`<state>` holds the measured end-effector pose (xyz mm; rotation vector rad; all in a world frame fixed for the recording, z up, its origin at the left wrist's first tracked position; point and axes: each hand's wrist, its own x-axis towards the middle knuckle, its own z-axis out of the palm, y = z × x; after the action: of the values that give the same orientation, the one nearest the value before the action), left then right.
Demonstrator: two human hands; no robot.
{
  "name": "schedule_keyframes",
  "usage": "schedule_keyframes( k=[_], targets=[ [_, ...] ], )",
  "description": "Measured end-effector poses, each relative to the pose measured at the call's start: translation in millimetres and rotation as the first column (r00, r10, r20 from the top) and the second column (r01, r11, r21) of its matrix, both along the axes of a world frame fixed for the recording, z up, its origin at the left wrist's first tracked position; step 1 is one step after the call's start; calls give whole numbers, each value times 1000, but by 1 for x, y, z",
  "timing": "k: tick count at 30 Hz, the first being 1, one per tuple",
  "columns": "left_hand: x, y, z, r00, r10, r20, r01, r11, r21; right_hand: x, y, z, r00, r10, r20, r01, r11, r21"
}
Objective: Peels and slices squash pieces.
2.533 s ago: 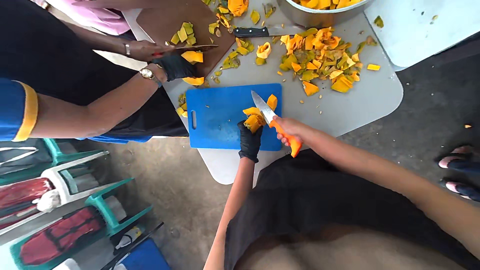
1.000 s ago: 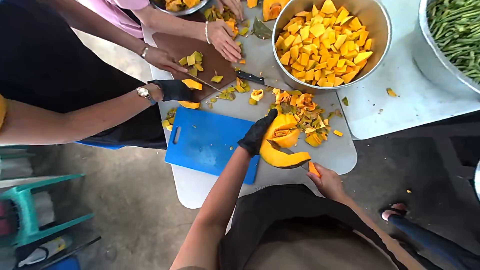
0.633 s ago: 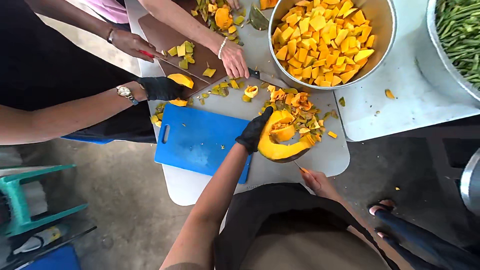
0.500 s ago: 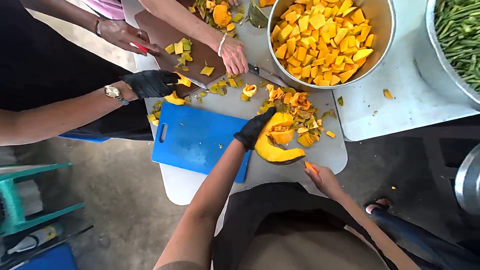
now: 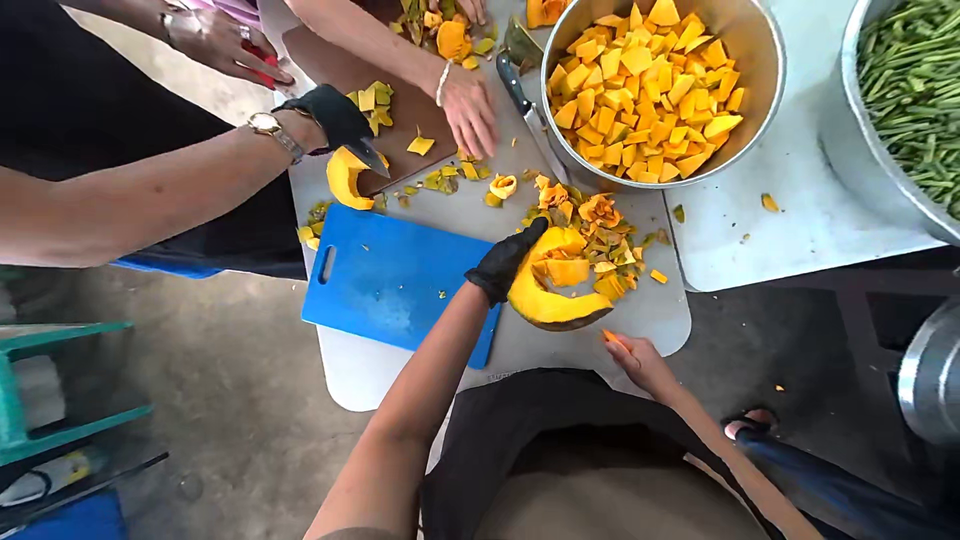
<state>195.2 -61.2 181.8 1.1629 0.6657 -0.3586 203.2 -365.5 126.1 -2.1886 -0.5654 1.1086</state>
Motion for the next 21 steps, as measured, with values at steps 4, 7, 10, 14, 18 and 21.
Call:
schedule_keyframes(
  k=[4,7,10,14,18,21],
  targets=[
    [0,-8,-5,997,74,22,-74,997,-31,1,16,17,976,-48,212,90,977,-195],
    [-2,-16,-4,983,179,45,-178,984,-21,-22,25,9,910,-167,380,227,967,-118],
    [-4,-22,-3,965,261,20,-262,964,52,-33,33,6,891,-229,393,281,956,-80],
    [-1,-34,4,910,415,3,-415,910,5,-31,34,4,932,-254,259,276,960,-49],
    [-2,-29,-3,948,317,-16,-316,947,49,-14,11,-11,973,-161,168,159,987,23],
    [-5,-26,-5,976,216,-30,-214,975,66,0,-1,-18,968,-69,242,61,997,43]
  ],
)
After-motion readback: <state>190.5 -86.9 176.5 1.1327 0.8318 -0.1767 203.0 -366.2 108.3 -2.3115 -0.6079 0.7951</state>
